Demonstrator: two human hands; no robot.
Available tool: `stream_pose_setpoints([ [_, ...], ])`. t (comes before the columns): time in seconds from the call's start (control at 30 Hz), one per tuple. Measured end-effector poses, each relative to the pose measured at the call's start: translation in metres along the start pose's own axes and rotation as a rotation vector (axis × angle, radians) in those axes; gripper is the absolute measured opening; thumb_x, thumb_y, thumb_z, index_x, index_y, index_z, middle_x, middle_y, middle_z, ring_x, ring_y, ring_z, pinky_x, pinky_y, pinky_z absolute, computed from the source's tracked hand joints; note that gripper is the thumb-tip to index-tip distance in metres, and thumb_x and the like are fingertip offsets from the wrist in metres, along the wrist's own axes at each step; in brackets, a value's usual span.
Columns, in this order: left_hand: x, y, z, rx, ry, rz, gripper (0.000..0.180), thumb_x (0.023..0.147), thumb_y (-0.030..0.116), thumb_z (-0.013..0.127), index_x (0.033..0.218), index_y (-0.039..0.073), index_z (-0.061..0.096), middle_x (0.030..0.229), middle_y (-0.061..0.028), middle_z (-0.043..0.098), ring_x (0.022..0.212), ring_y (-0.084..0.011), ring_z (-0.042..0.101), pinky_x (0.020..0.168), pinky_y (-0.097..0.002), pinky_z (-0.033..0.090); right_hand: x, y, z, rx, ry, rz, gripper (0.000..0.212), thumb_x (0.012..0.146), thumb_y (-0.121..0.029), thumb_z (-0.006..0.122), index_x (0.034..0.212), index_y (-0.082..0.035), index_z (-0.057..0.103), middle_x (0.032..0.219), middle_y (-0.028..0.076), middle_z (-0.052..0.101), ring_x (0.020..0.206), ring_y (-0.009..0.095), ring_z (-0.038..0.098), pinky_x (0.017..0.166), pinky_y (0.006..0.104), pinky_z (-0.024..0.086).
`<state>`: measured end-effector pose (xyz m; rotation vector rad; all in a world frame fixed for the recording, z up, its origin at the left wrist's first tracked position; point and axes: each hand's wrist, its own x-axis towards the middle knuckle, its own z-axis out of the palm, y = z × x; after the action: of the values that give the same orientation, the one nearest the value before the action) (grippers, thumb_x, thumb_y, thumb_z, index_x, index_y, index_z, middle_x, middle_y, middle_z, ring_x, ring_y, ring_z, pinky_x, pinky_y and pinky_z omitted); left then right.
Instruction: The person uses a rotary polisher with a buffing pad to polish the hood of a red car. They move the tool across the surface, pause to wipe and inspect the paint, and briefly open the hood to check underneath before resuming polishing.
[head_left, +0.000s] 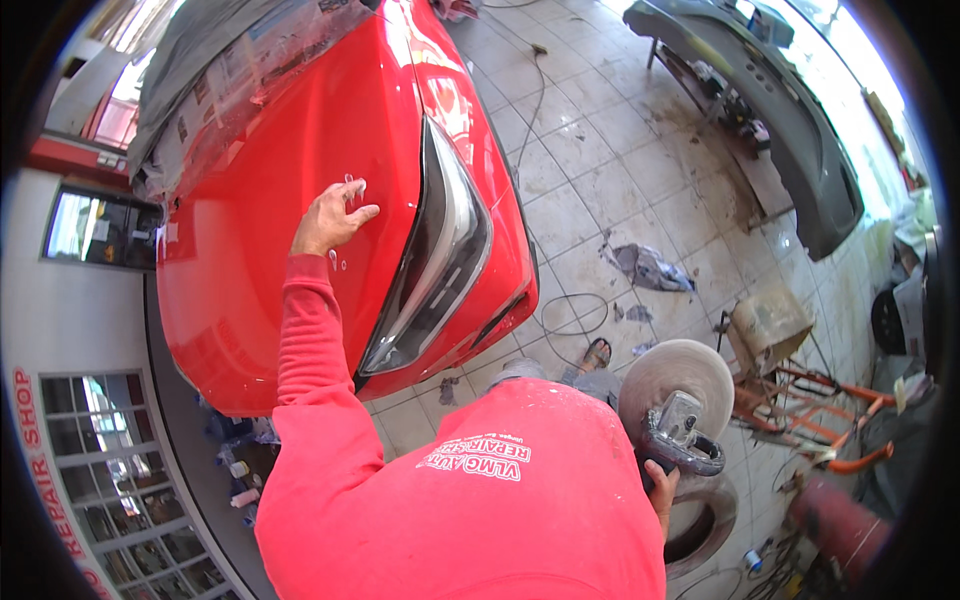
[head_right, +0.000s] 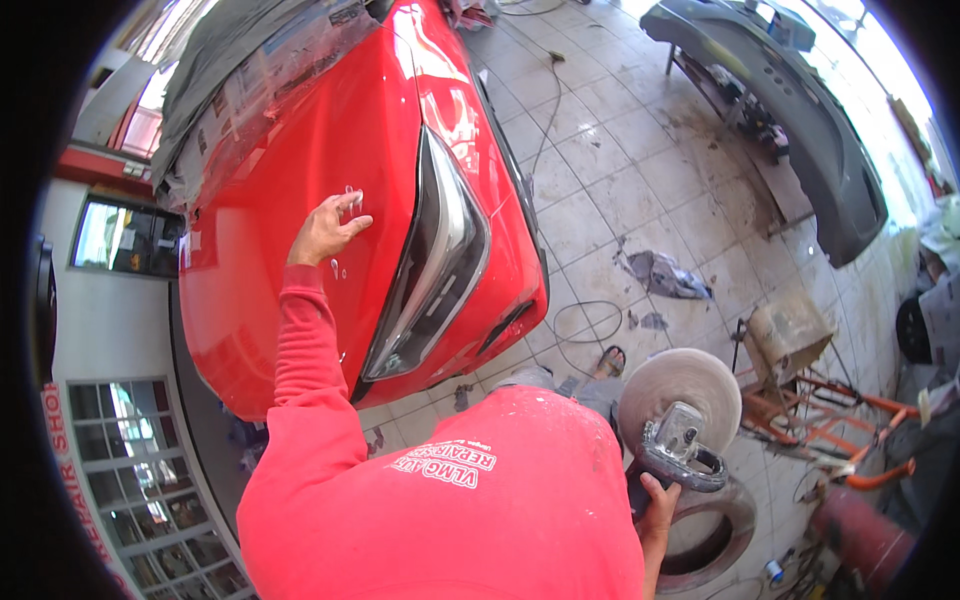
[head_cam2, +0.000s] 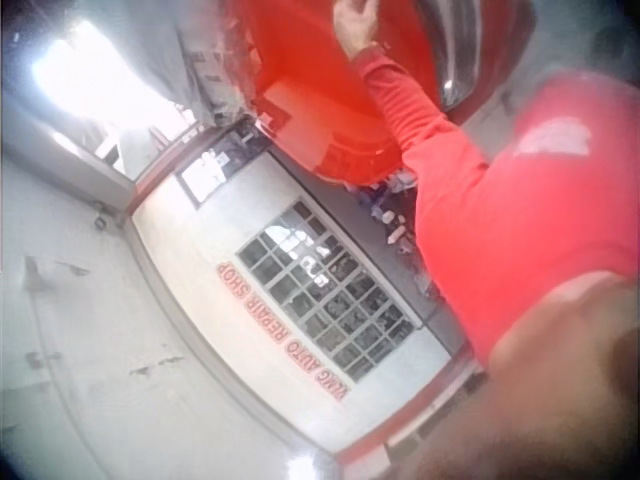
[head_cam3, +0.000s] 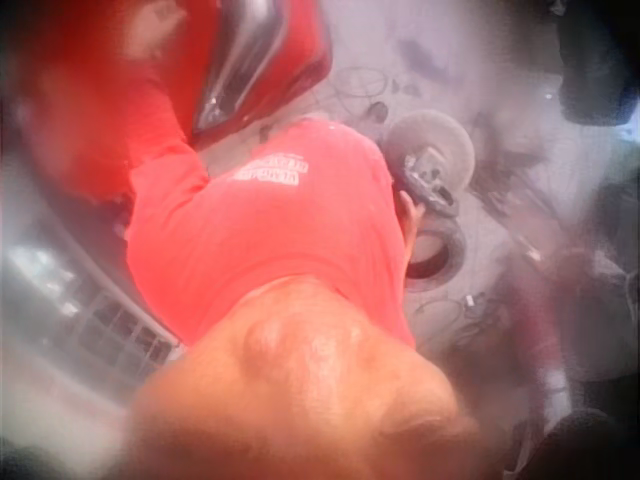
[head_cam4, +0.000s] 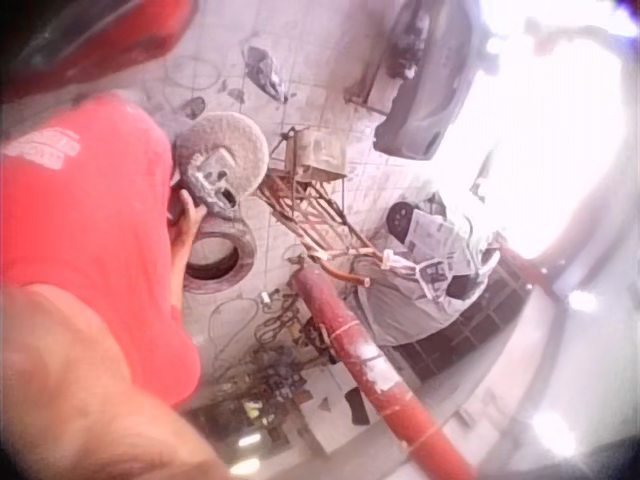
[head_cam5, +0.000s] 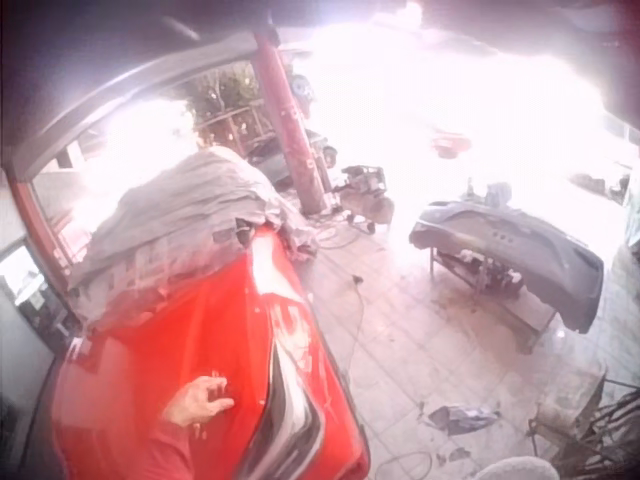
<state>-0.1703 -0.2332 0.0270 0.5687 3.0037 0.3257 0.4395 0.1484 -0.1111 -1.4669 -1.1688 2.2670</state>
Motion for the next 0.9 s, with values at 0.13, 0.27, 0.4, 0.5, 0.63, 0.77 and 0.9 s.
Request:
stream_pose_setpoints([
  [0.13, -0.014, 0.02, 0.038, 0.052, 0.027, -0.086, 0.064, 0.091, 0.046, 0.084, 0.138, 0.006, 0.07, 0.138, -0.0206, 0.07, 0.128, -0.0329, 0.068, 0.111, -0.0451, 0.053, 0.059, -0.06, -0.014, -0.112, -0.037, 0.007, 0.079, 0.078, -0.008, 0.084, 0.147, -0.001, 0.048, 0.126, 0.015, 0.067, 0.109, 0.028, 0.068, 0.097, 0.0404, 0.057],
  [0.27, -0.022, 0.044, 0.011, -0.141, -0.31, -0.37, 0.048, 0.091, 0.041, 0.085, 0.119, 0.003, 0.079, 0.109, -0.0153, 0.081, 0.102, -0.0254, 0.078, 0.096, -0.0413, 0.059, 0.117, -0.09, -0.03, -0.184, -0.087, 0.0, 0.078, 0.078, -0.006, 0.084, 0.148, -0.002, 0.048, 0.129, 0.015, 0.065, 0.113, 0.027, 0.067, 0.098, 0.0407, 0.056],
  [0.4, 0.019, 0.037, -0.003, -0.204, 0.022, -0.32, 0.053, 0.091, 0.039, 0.086, 0.129, 0.002, 0.076, 0.119, -0.0155, 0.079, 0.111, -0.0254, 0.077, 0.101, -0.04, 0.058, 0.161, -0.124, -0.011, -0.223, -0.108, 0.066, 0.082, 0.079, -0.002, 0.083, 0.151, -0.002, 0.044, 0.131, 0.015, 0.064, 0.115, 0.027, 0.066, 0.099, 0.041, 0.056],
  [0.5, 0.084, 0.032, -0.013, -0.191, 0.089, -0.258, 0.066, 0.09, 0.039, 0.086, 0.142, 0.003, 0.067, 0.136, -0.0191, 0.071, 0.127, -0.0302, 0.069, 0.109, -0.0416, 0.055, 0.188, -0.153, 0.013, -0.238, -0.142, 0.082, 0.08, 0.079, 0.003, 0.08, 0.15, 0.0, 0.042, 0.131, 0.016, 0.065, 0.114, 0.028, 0.067, 0.1, 0.041, 0.056],
  [0.63, 0.192, 0.002, -0.022, -0.137, 0.148, -0.147, 0.071, 0.092, 0.042, 0.084, 0.147, 0.004, 0.062, 0.142, -0.0183, 0.069, 0.13, -0.0317, 0.067, 0.113, -0.0428, 0.052, 0.198, -0.194, 0.069, -0.348, -0.086, 0.029, 0.075, 0.081, 0.0, 0.081, 0.146, 0.002, 0.045, 0.131, 0.017, 0.066, 0.114, 0.027, 0.068, 0.1, 0.0404, 0.055],
  [0.77, 0.316, -0.033, -0.024, -0.112, 0.16, -0.178, 0.072, 0.093, 0.049, 0.081, 0.146, 0.003, 0.062, 0.143, -0.0178, 0.068, 0.132, -0.0317, 0.066, 0.113, -0.0427, 0.052, 0.228, -0.214, 0.094, -0.406, -0.058, -0.029, 0.072, 0.084, -0.009, 0.083, 0.144, 0.004, 0.047, 0.131, 0.018, 0.065, 0.113, 0.024, 0.066, 0.096, 0.0394, 0.054],
  [0.9, 0.395, -0.076, -0.014, -0.027, 0.162, -0.237, 0.077, 0.092, 0.055, 0.08, 0.145, 0.002, 0.062, 0.145, -0.0183, 0.068, 0.134, -0.0317, 0.065, 0.114, -0.0422, 0.051, 0.262, -0.229, 0.115, -0.399, -0.013, -0.044, 0.066, 0.086, -0.011, 0.083, 0.14, 0.005, 0.05, 0.127, 0.017, 0.068, 0.107, 0.023, 0.068, 0.092, 0.0388, 0.055],
])
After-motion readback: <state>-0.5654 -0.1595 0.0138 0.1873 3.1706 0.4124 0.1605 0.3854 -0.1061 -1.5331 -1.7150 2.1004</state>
